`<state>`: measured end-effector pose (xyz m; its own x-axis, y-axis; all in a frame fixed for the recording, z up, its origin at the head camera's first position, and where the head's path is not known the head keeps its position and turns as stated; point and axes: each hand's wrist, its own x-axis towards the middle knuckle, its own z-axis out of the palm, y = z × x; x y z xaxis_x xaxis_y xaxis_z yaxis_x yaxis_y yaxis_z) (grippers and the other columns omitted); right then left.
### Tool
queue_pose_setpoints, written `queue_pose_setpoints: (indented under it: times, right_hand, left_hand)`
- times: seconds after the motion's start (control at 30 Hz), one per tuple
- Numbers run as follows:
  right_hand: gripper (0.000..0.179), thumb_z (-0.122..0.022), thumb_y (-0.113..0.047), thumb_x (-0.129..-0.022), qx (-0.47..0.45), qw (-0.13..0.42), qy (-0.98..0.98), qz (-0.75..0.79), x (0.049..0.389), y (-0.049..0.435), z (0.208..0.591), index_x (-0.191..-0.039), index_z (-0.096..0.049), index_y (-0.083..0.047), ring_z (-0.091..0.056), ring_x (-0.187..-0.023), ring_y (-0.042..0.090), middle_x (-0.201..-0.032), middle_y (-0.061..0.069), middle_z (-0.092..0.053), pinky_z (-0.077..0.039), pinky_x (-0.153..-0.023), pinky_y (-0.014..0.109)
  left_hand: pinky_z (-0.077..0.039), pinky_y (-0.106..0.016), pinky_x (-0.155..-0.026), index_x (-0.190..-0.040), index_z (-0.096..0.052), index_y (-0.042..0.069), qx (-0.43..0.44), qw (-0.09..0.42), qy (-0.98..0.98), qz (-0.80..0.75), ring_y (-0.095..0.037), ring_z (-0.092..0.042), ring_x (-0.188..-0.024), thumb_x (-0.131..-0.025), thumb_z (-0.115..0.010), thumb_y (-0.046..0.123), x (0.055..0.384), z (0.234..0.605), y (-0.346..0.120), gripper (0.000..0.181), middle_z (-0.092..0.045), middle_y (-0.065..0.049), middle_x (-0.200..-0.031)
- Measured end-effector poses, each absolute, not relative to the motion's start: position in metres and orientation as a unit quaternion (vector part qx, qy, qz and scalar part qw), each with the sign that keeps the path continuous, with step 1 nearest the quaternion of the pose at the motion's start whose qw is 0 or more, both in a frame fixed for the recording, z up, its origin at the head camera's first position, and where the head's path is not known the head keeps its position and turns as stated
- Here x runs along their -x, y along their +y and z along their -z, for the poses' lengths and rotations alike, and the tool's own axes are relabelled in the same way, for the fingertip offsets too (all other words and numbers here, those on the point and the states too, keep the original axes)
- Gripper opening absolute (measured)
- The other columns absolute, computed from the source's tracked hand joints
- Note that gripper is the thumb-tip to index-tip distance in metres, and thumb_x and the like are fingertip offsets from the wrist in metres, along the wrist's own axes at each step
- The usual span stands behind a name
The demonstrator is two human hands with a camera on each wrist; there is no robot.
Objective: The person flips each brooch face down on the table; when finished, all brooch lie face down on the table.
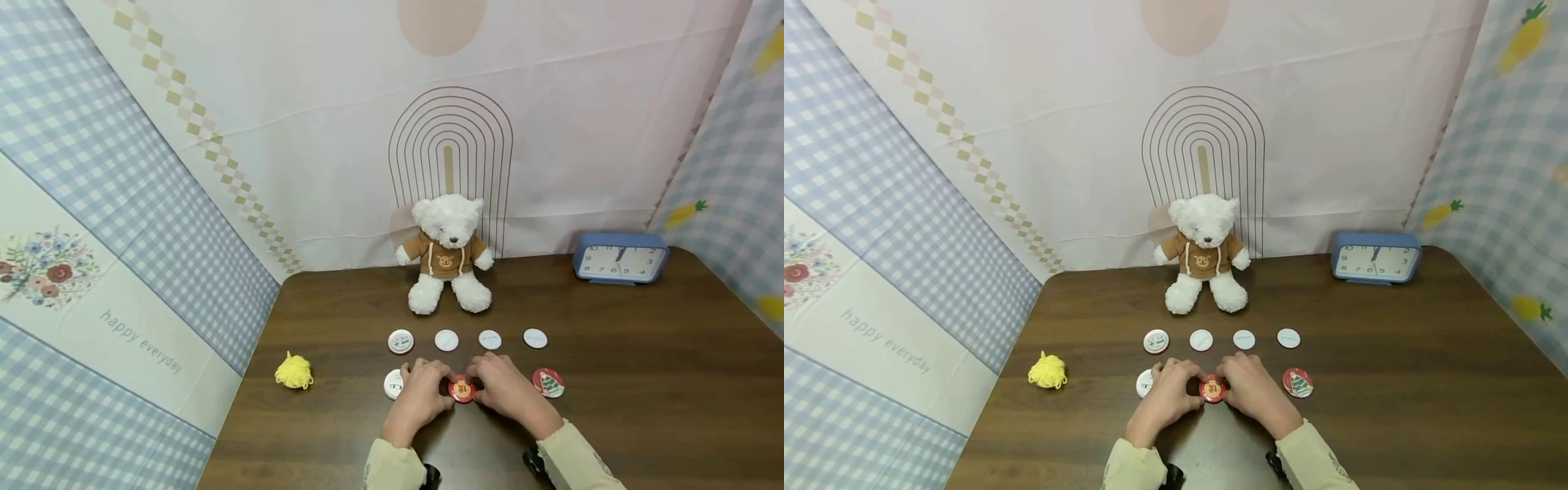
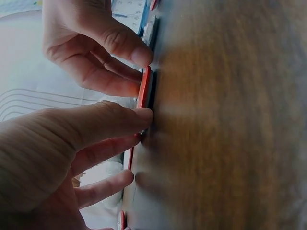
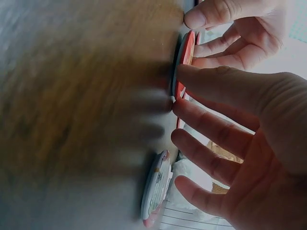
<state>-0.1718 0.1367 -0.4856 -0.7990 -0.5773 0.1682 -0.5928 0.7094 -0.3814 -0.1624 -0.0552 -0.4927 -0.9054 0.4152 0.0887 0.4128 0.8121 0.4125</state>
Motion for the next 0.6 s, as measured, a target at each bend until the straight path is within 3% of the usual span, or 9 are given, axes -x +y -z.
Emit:
queue_pose_setpoints:
  times: [0.23, 0.6]
  right_hand:
    - [0.022, -0.085, -0.001, -0.067, -0.317, 0.012, -0.925, -0.211, 0.173, 0.136, 0.485, -0.081, -0.071, -0.012, -0.053, -0.073, 0.015, -0.079, -0.006, -0.059, -0.044, -0.064, 0.039]
    - [0.018, -0.081, -0.008, -0.081, -0.319, -0.016, -0.915, -0.247, 0.169, 0.142, 0.481, -0.096, -0.073, -0.012, -0.063, -0.086, 0.019, -0.092, -0.004, -0.067, -0.050, -0.076, 0.047]
  left_hand:
    - [-0.033, -0.071, -0.093, -0.094, -0.076, 0.018, -0.233, -0.011, 0.949, -0.213, -0.020, -0.057, -0.096, -0.074, -0.088, 0.014, 0.161, 0.492, -0.055, 0.023, -0.071, 0.007, -0.098]
    - [-0.030, -0.070, -0.097, -0.102, -0.077, 0.021, -0.231, 0.015, 0.943, -0.238, -0.019, -0.057, -0.099, -0.085, -0.080, 0.018, 0.158, 0.491, -0.065, 0.018, -0.072, 0.010, -0.104]
